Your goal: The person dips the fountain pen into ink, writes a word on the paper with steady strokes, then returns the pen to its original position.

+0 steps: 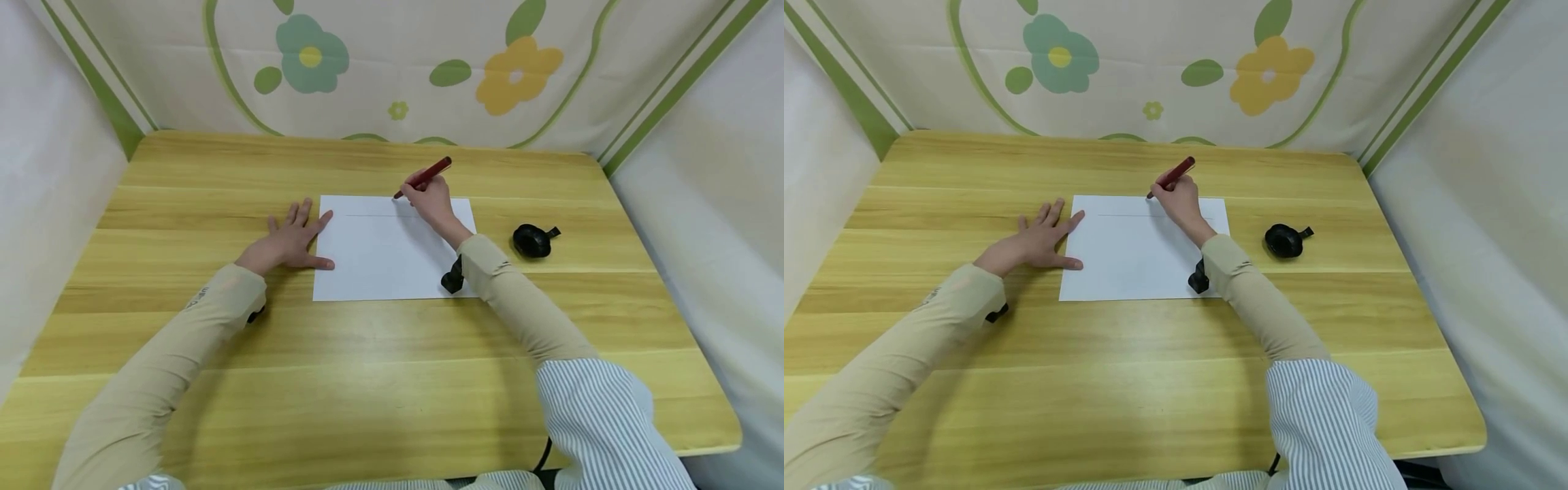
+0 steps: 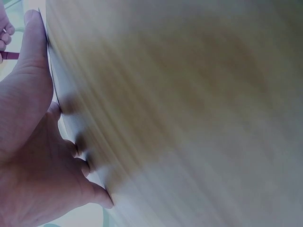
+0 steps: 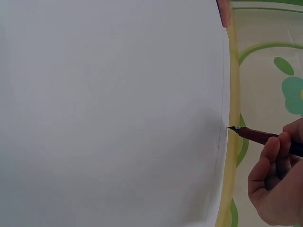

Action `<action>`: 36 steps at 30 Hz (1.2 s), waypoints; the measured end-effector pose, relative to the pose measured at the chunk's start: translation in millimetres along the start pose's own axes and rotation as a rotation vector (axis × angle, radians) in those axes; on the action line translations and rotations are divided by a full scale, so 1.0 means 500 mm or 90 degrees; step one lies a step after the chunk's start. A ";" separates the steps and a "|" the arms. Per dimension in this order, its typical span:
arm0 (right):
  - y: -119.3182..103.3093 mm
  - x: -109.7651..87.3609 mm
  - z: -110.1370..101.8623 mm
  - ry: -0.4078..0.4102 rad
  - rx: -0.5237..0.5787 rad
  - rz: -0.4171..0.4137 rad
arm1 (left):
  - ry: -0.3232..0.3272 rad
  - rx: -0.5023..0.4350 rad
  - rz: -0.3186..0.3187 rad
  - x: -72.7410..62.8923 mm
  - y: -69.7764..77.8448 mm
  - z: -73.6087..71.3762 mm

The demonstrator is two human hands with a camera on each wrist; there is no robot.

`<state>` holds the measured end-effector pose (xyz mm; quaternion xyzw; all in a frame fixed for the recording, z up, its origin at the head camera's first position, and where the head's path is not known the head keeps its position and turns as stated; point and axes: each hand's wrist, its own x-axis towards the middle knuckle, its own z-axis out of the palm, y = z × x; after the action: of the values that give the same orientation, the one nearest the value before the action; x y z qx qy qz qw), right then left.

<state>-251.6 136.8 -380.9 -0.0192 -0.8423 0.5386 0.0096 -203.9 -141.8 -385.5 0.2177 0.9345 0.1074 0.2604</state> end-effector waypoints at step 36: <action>0.009 -0.035 -0.005 -0.037 0.015 0.000 | 0.001 0.006 -0.003 0.000 -0.008 -0.004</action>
<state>-234.0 140.5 -383.9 -0.0034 -0.8357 0.5489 -0.0150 -206.2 -145.7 -385.1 0.2169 0.9357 0.1024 0.2589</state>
